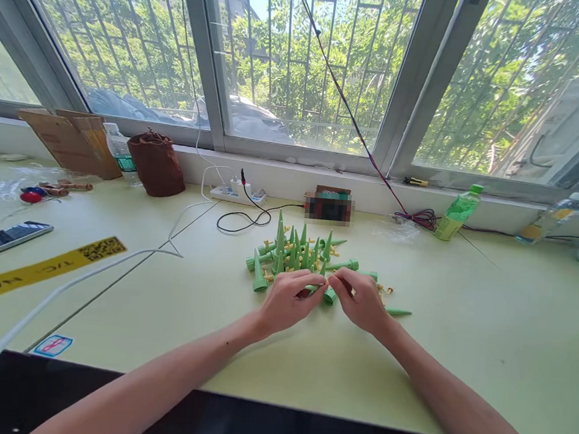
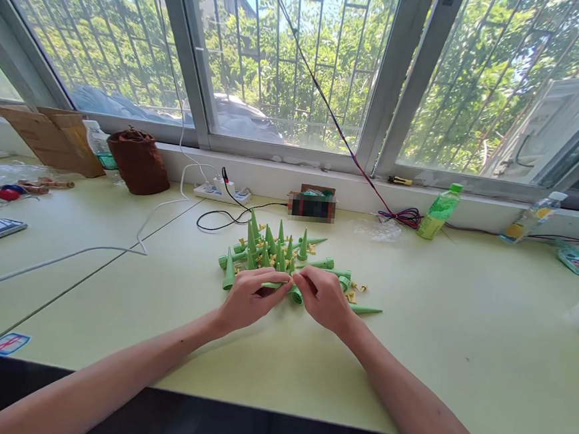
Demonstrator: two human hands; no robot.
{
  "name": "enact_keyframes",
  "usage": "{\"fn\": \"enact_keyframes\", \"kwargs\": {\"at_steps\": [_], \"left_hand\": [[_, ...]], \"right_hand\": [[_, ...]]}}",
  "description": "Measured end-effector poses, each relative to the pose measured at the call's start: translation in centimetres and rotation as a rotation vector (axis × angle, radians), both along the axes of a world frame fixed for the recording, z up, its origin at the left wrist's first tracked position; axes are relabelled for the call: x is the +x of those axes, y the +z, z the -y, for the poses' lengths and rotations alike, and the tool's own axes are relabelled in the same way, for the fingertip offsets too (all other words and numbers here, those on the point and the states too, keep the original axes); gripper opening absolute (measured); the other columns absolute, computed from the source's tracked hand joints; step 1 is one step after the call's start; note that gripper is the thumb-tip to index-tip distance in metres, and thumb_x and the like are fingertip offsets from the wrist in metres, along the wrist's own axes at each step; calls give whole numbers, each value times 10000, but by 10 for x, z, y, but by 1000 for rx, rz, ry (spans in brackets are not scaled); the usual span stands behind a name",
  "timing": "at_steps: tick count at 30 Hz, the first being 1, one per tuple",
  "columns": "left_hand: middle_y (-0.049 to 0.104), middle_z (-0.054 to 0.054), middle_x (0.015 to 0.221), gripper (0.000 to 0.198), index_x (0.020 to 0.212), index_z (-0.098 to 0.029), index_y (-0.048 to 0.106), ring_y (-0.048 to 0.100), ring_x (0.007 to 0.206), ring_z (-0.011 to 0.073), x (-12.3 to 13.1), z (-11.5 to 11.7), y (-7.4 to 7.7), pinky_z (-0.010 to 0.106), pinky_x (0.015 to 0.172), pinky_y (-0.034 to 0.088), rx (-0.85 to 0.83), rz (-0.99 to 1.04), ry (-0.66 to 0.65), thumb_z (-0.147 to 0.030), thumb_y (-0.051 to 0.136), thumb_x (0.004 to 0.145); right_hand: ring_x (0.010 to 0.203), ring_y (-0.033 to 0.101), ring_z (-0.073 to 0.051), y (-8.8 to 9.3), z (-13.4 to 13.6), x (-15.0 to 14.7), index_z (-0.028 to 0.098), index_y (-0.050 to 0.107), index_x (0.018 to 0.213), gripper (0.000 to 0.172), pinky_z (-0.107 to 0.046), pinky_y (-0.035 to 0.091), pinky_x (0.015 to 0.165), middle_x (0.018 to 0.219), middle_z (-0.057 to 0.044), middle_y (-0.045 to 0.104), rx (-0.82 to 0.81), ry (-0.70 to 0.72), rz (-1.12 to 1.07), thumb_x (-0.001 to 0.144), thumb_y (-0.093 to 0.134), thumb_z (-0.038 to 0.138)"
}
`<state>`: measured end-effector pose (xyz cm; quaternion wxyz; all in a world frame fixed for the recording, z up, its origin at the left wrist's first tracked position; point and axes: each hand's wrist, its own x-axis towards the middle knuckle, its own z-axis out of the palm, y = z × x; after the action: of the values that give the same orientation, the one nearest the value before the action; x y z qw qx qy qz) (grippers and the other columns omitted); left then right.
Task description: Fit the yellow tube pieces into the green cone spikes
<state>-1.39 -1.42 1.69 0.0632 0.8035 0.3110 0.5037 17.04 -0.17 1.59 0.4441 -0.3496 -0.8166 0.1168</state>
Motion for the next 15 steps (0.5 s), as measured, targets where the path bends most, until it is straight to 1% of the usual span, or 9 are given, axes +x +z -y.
{"fn": "enact_keyframes", "kwargs": {"at_steps": [3, 6, 10, 15], "left_hand": [[585, -16, 604, 105, 827, -159, 699, 413, 469, 59, 1, 0, 1, 192, 451, 336, -2, 21, 1, -195, 614, 877], [604, -11, 616, 101, 826, -157, 702, 413, 461, 56, 1, 0, 0, 192, 446, 334, -11, 28, 3, -190, 619, 873], [633, 2, 632, 113, 837, -160, 709, 444, 466, 62, 0, 0, -1, 192, 446, 348, -18, 18, 8, -212, 618, 878], [629, 7, 623, 124, 842, -156, 710, 450, 469, 65, 0, 0, -3, 192, 440, 340, -26, 14, -5, -220, 613, 885]], "right_hand": [[557, 454, -112, -1, 0, 0, 196, 556, 818, 222, -233, 379, 560, 656, 8, 555, -41, 23, -23, 977, 451, 309], [577, 487, -116, -2, -1, 1, 193, 565, 856, 201, -236, 399, 575, 698, -5, 591, -53, 35, -31, 978, 451, 307], [534, 452, -108, -3, -1, 1, 199, 545, 810, 218, -227, 390, 548, 628, 20, 543, -41, 13, -26, 976, 453, 304], [473, 362, -95, -2, -1, 1, 205, 506, 753, 245, -222, 332, 486, 556, 46, 466, -32, 2, -11, 969, 464, 312]]}}
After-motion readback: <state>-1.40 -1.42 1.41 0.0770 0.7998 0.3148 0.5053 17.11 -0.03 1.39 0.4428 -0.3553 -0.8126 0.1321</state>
